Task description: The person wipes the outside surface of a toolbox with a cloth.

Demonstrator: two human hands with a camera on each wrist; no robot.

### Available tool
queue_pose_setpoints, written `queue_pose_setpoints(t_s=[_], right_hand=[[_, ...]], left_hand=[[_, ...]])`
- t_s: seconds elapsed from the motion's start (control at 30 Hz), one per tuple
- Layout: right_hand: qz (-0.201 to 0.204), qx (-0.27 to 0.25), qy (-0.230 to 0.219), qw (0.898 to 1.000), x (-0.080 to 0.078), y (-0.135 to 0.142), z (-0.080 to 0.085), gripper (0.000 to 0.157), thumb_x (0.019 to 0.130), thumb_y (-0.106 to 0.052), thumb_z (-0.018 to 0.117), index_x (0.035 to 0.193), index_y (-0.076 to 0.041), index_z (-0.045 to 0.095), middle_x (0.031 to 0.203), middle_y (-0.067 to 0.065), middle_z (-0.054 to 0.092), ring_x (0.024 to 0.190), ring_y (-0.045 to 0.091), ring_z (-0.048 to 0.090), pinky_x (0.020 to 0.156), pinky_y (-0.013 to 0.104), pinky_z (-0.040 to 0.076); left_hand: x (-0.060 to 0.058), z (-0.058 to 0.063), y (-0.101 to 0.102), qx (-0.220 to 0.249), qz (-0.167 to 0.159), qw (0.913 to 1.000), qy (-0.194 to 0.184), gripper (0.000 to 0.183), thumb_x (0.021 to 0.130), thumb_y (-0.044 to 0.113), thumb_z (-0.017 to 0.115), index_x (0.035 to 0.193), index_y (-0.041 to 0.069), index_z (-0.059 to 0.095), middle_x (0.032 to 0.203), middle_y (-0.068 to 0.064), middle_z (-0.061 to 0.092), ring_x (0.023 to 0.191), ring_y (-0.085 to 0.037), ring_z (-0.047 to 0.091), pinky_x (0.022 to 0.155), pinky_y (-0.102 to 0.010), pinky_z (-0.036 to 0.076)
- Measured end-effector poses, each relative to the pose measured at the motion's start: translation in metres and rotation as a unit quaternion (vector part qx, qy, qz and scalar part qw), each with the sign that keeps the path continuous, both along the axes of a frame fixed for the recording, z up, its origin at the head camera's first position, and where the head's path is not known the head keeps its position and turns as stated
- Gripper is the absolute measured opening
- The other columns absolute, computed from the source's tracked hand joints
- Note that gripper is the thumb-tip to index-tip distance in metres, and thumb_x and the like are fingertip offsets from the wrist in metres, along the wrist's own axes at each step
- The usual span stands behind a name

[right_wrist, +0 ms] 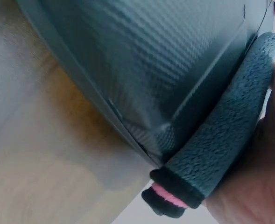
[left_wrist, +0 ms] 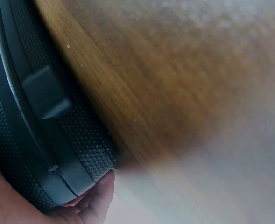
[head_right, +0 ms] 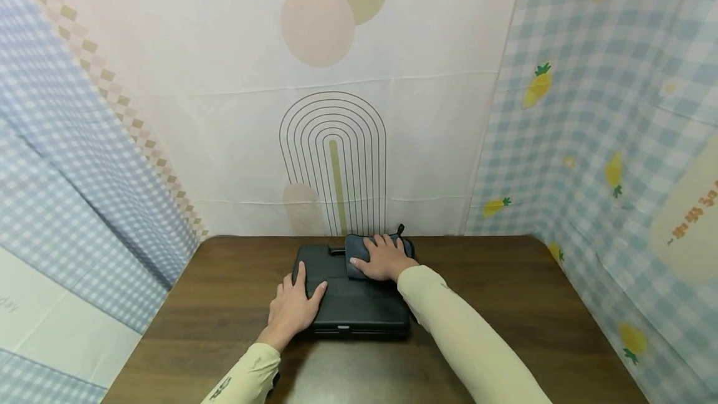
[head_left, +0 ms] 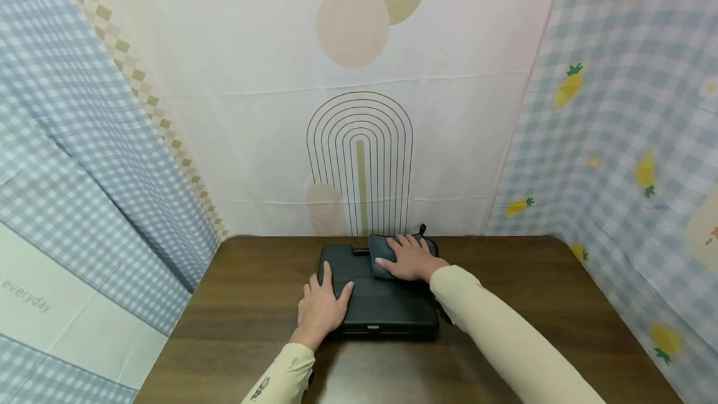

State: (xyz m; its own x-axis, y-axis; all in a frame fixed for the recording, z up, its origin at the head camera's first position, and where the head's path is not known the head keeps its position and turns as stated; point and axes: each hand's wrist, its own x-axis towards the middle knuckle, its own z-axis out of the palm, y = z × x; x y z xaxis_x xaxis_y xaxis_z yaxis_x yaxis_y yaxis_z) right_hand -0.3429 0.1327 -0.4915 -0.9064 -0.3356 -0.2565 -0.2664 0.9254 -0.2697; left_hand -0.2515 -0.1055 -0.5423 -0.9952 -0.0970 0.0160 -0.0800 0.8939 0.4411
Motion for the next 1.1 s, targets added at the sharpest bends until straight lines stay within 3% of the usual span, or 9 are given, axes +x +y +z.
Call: queue_pose_setpoints(t_s=[0.43, 0.6, 0.87, 1.1], right_hand=[[-0.011, -0.001, -0.008, 1.0, -0.018, -0.003, -0.002, 0.096, 0.102, -0.081, 0.034, 0.168, -0.011, 0.035, 0.172, 0.024, 0.036, 0.161, 0.046, 0.03, 0.13, 0.07, 0.019], [-0.017, 0.002, -0.016, 1.0, -0.017, -0.003, -0.001, 0.09, 0.105, -0.075, 0.036, 0.169, -0.011, 0.034, 0.173, 0.024, 0.032, 0.163, 0.045, 0.027, 0.132, 0.068, 0.016], [-0.024, -0.003, -0.023, 0.999, -0.027, 0.004, -0.013, 0.094, 0.103, -0.08, 0.034, 0.169, -0.014, 0.032, 0.174, 0.022, 0.031, 0.163, 0.046, 0.026, 0.131, 0.07, 0.016], [-0.069, -0.034, -0.009, 0.997, -0.031, 0.011, -0.021, 0.094, 0.105, -0.078, 0.033, 0.17, -0.011, 0.029, 0.175, 0.027, 0.025, 0.163, 0.053, 0.021, 0.129, 0.073, 0.017]], left_hand=[[0.0, -0.001, -0.003, 0.0, 0.0, 1.0, 0.0, 0.087, 0.106, 0.065, 0.051, 0.172, 0.015, 0.023, 0.164, -0.031, 0.039, 0.145, -0.051, 0.048, 0.096, -0.063, 0.055], [0.0, -0.003, -0.002, -0.005, 0.001, 1.0, -0.004, 0.087, 0.107, 0.065, 0.05, 0.173, 0.016, 0.022, 0.163, -0.031, 0.04, 0.144, -0.05, 0.049, 0.094, -0.062, 0.056], [0.0, -0.002, 0.002, -0.008, 0.015, 0.9998, -0.012, 0.087, 0.106, 0.066, 0.05, 0.173, 0.017, 0.022, 0.16, -0.03, 0.042, 0.141, -0.048, 0.051, 0.09, -0.059, 0.056], [-0.002, -0.001, 0.004, 0.001, 0.017, 0.9998, -0.014, 0.088, 0.106, 0.065, 0.05, 0.173, 0.017, 0.021, 0.161, -0.031, 0.042, 0.138, -0.05, 0.052, 0.09, -0.062, 0.054]])
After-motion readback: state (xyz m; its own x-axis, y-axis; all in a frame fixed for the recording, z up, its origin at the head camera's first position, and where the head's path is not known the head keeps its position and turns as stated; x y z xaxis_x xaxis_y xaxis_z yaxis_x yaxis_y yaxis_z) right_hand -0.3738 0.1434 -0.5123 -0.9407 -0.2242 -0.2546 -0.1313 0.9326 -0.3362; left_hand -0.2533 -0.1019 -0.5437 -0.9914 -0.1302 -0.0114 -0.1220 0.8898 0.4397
